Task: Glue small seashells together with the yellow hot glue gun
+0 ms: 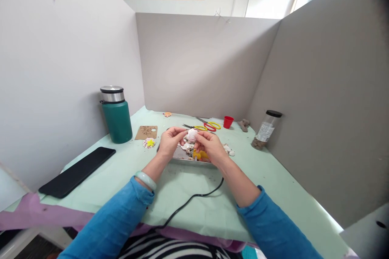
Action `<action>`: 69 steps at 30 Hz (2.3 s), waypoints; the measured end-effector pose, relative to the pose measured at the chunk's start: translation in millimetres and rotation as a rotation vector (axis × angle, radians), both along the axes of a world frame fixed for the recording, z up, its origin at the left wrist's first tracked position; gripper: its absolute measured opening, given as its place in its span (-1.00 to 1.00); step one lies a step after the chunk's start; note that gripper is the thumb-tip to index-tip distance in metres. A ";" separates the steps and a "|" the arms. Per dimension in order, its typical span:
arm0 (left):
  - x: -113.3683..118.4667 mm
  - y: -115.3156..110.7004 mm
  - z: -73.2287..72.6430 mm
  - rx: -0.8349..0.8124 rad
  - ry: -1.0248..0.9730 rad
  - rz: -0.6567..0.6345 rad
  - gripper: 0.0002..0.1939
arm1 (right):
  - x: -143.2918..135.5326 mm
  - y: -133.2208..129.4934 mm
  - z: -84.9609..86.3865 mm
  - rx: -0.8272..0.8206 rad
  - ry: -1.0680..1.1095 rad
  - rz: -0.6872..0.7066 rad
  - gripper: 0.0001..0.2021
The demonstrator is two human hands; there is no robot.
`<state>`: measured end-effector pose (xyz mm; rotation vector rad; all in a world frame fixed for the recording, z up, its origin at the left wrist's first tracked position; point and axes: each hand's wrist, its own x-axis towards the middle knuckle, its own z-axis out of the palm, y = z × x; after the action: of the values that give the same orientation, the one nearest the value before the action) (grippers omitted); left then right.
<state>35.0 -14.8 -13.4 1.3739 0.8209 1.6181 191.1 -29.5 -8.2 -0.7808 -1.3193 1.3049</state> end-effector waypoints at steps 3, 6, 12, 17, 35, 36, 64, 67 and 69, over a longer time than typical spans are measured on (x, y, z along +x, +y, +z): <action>0.6 -1.3 1.2 0.000 -0.006 -0.004 -0.78 | -1.5 -1.8 0.9 -0.018 0.001 -0.012 -0.72; 1.1 -2.2 1.9 -0.002 -0.017 -0.006 -0.79 | -3.1 -4.2 2.6 -0.038 0.004 -0.015 -0.71; 0.7 -1.4 0.6 0.020 -0.004 -0.022 -0.81 | -4.3 -5.9 3.8 -0.059 0.034 -0.016 -0.74; 0.2 -1.3 0.3 0.037 -0.007 -0.045 -0.81 | -4.5 -6.0 3.4 -0.064 0.036 -0.028 -0.74; -0.1 -4.7 0.2 0.005 -0.088 -0.155 -0.79 | -6.8 -7.2 2.2 -0.040 0.058 -0.040 -0.71; -0.2 -4.9 0.2 0.004 -0.093 -0.158 -0.79 | -6.9 -7.2 2.2 -0.040 0.061 -0.040 -0.71; -3.8 0.3 1.0 -0.156 -0.173 -0.273 -0.81 | -8.1 -8.7 0.1 -0.026 -0.071 -0.054 -0.74; -3.2 -0.4 1.7 -0.159 -0.177 -0.274 -0.80 | -8.3 -8.5 -0.4 -0.021 -0.077 -0.059 -0.75; -2.9 -0.6 2.1 -0.159 -0.180 -0.273 -0.78 | -8.3 -8.8 -0.4 -0.017 -0.082 -0.062 -0.75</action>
<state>32.0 -15.4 -11.3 1.1541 0.6119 1.4086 182.8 -38.2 -8.6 -0.8886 -1.3396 1.2475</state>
